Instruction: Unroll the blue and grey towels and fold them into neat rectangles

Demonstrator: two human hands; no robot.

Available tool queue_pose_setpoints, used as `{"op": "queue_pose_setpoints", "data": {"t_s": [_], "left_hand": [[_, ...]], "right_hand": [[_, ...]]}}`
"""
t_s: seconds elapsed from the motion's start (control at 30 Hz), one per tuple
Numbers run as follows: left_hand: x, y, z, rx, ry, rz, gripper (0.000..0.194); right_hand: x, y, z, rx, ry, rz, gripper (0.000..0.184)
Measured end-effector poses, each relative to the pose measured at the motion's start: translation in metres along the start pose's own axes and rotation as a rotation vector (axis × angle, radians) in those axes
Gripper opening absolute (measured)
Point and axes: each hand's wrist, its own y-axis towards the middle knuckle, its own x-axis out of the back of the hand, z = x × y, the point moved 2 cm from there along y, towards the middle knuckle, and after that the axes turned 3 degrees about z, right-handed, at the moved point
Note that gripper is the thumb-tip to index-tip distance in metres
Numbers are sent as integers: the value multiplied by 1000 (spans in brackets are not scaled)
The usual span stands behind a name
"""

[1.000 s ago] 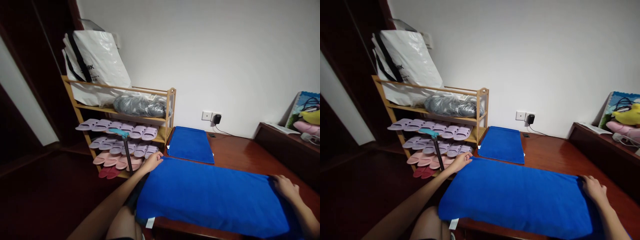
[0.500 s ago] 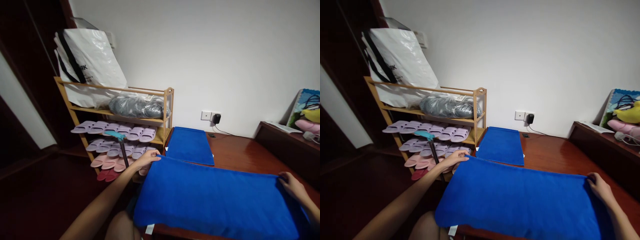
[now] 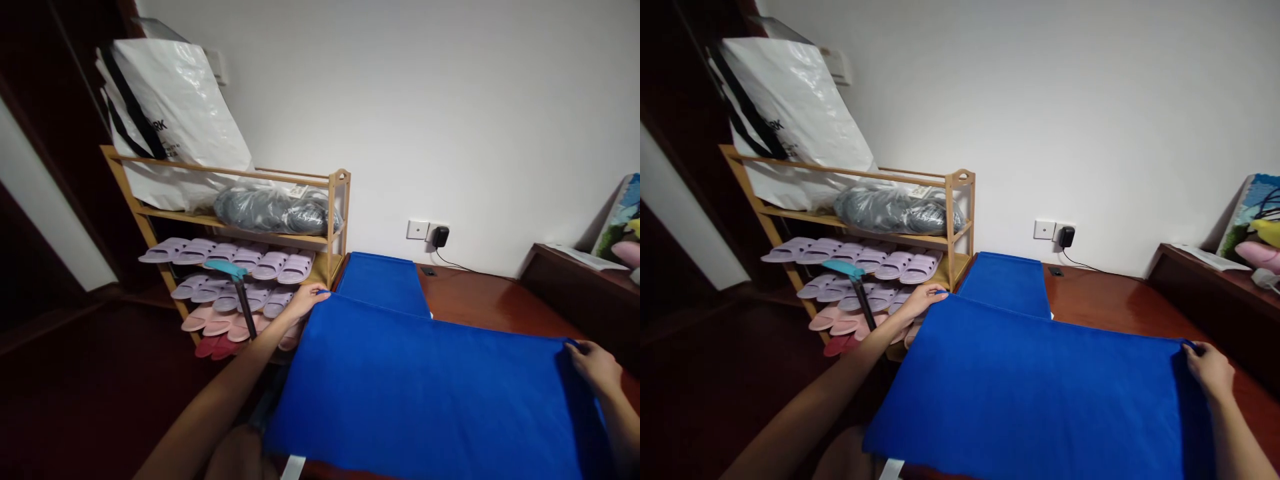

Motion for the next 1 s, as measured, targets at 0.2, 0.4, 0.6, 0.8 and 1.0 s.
{"op": "queue_pose_setpoints", "data": {"t_s": [0.2,0.4,0.6,0.8,1.0], "left_hand": [[-7,12,18,-1,-42,-155,41],[-6,21,20,-23,54,-231,41],[-14,31,30,-62,332,-299,19],[-17,17,24,-131,608,-328,15],[-42,-39,3,-263,786,-58,49]], "right_hand": [[-7,-1,29,-123,112,29,72],[-12,7,44,-148,149,-19,68],[-29,6,50,-77,74,-22,71],[-31,-6,64,24,-45,-50,80],[-40,-22,72,400,-91,213,73]]}}
